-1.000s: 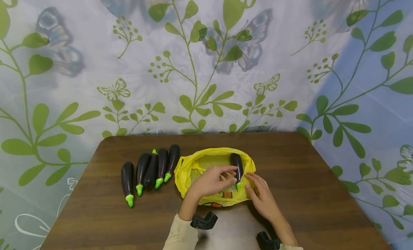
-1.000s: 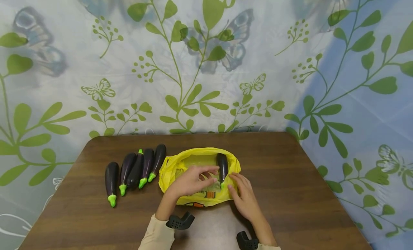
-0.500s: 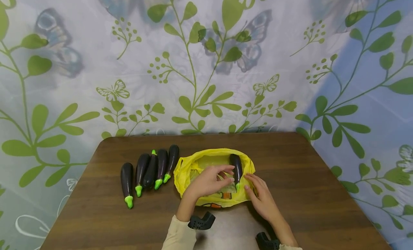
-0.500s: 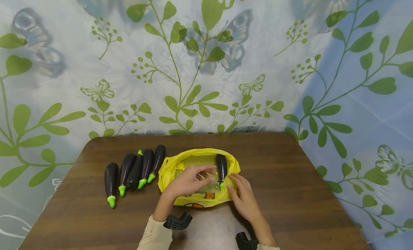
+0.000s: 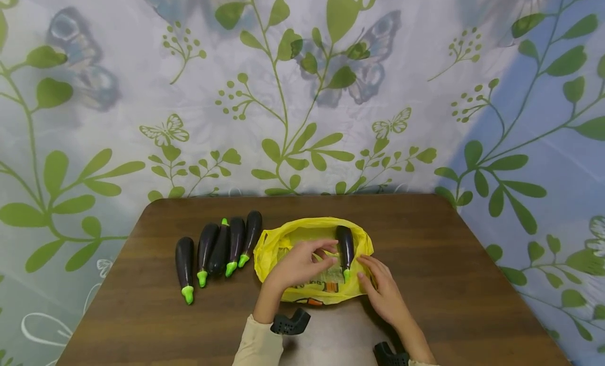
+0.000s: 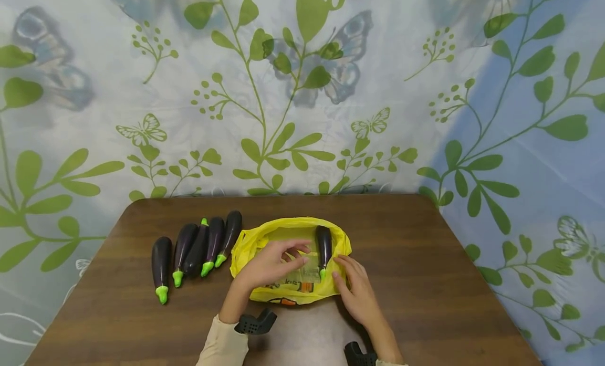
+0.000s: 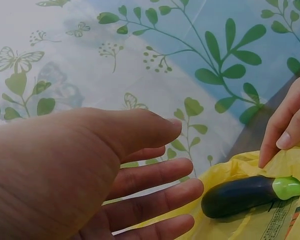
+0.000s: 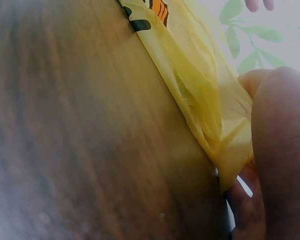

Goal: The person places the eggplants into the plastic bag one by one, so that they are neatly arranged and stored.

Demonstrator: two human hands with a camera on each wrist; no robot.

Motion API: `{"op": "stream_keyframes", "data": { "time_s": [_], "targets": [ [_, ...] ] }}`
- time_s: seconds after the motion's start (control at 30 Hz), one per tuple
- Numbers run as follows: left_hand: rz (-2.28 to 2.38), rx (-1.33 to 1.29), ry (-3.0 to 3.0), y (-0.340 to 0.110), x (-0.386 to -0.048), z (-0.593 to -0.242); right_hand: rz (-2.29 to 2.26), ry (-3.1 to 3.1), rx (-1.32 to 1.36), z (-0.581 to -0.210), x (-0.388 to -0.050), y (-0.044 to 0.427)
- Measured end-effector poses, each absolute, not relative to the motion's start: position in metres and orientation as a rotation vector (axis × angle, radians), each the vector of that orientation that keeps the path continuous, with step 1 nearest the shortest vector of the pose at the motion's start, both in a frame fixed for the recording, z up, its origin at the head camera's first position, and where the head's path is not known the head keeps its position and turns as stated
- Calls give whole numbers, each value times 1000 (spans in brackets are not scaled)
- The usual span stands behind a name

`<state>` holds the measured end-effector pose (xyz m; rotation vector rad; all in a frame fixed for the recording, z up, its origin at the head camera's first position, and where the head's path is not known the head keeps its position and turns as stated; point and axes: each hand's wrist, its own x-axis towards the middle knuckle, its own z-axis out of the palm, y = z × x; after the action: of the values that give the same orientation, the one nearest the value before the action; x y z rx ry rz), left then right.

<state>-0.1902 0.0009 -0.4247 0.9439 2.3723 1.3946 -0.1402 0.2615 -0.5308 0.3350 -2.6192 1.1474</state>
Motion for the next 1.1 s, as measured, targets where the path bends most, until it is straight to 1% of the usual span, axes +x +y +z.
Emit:
{"op": "stream_keyframes", "data": {
  "time_s": [0.43, 1.1],
  "targets": [
    [1396, 885, 2429, -11, -189, -422, 1152, -2613, 356, -532, -140, 256],
    [1442, 838, 2536, -18, -188, -415, 1149, -2639, 331, -529, -140, 261]
  ]
}}
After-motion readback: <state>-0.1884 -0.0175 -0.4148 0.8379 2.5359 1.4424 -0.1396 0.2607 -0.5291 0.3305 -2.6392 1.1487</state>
